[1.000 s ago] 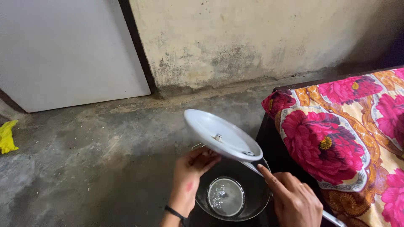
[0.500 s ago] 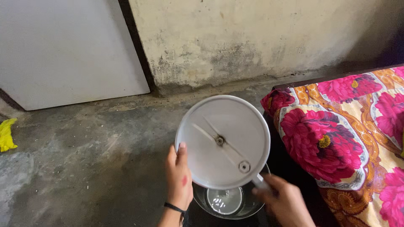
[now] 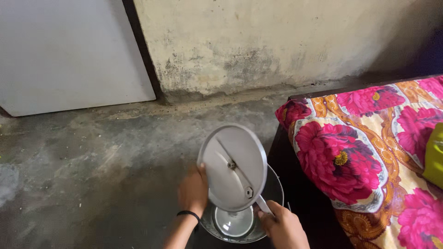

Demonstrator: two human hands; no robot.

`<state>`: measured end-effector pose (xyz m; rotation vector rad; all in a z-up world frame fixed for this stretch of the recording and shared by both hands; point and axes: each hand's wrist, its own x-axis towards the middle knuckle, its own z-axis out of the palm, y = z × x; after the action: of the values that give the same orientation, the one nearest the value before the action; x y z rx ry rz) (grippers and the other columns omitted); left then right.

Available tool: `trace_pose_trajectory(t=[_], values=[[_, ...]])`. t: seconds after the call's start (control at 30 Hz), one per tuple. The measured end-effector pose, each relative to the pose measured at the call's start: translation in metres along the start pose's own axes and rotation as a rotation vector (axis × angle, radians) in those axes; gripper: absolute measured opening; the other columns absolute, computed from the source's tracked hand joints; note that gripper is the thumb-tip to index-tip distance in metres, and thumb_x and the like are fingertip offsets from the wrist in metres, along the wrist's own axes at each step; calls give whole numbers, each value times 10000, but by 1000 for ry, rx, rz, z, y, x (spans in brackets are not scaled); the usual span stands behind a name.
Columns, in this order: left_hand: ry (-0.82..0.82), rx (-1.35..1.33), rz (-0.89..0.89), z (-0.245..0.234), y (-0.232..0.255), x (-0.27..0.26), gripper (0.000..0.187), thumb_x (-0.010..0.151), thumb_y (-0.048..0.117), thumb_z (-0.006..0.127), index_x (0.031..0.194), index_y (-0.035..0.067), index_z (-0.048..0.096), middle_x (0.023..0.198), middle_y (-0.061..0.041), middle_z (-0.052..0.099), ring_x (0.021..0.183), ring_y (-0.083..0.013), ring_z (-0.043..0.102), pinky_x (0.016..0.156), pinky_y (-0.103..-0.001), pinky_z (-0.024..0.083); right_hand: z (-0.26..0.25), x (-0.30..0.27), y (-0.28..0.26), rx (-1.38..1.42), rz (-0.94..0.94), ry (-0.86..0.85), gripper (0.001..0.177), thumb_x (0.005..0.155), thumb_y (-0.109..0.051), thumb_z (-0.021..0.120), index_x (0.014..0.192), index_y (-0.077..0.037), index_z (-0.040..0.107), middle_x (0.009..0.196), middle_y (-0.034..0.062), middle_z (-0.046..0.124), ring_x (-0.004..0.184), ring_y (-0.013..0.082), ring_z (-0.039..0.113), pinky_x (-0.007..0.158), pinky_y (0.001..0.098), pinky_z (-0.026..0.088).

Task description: The person scrubs a metal pressure cooker lid with a brush and water from a bucket, repeatedly rinsing and wiping the lid. The person handles the lid and brush throughout, dipping the brush into the bucket and scrubbing the lid's surface.

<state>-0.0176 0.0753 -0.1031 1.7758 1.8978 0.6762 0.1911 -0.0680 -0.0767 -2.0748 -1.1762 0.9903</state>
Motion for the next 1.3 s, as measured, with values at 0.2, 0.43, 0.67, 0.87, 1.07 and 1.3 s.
trace_pose_trajectory(t=[0.2, 0.43, 0.67, 0.87, 1.07, 1.3], values=[[-188, 38, 32, 131, -76, 39, 312, 890, 340, 644, 1025, 82, 756, 1011, -227, 716, 972, -423, 692, 780, -554, 583, -32, 8, -16, -454, 171, 222, 452, 855, -441, 705, 1300, -492, 645, 1068, 59, 779, 1084, 300, 726, 932, 447, 583], [-125, -326, -575, 289, -153, 48, 267, 900, 333, 662, 991, 98, 750, 977, -186, 685, 918, -358, 654, 749, -485, 561, -47, 36, 7, -509, 275, 229, 474, 840, -451, 750, 1302, -473, 645, 1154, 28, 770, 1154, 279, 714, 1001, 433, 573], [-253, -1081, -1180, 388, -167, 25, 256, 956, 337, 617, 942, 101, 716, 896, -143, 652, 815, -298, 612, 689, -427, 521, -57, 92, 107, -414, 252, 134, 532, 829, -463, 796, 1332, -488, 624, 988, -24, 831, 1009, 123, 796, 965, 308, 606], [-181, -1523, -1355, 434, -162, 40, 280, 1004, 341, 579, 899, 104, 687, 826, -105, 625, 728, -246, 576, 638, -377, 487, -86, 134, 237, -220, 115, 27, 521, 860, -460, 760, 1363, -362, 673, 893, 23, 772, 866, 107, 737, 841, 276, 646], [-151, -1862, -1194, 417, -147, 92, 329, 1051, 345, 540, 856, 107, 657, 757, -68, 597, 640, -195, 540, 587, -327, 453, -91, 154, 257, -245, -84, -17, 539, 823, -407, 766, 1348, -353, 653, 880, -17, 792, 863, 95, 777, 842, 274, 636], [-102, -1540, -516, 266, -39, 102, 431, 1077, 388, 512, 936, 46, 732, 880, -89, 719, 769, -186, 683, 713, -299, 542, -57, 105, 136, -410, 226, 155, 469, 873, -320, 762, 1329, -370, 664, 903, -9, 818, 929, 128, 790, 913, 289, 612]])
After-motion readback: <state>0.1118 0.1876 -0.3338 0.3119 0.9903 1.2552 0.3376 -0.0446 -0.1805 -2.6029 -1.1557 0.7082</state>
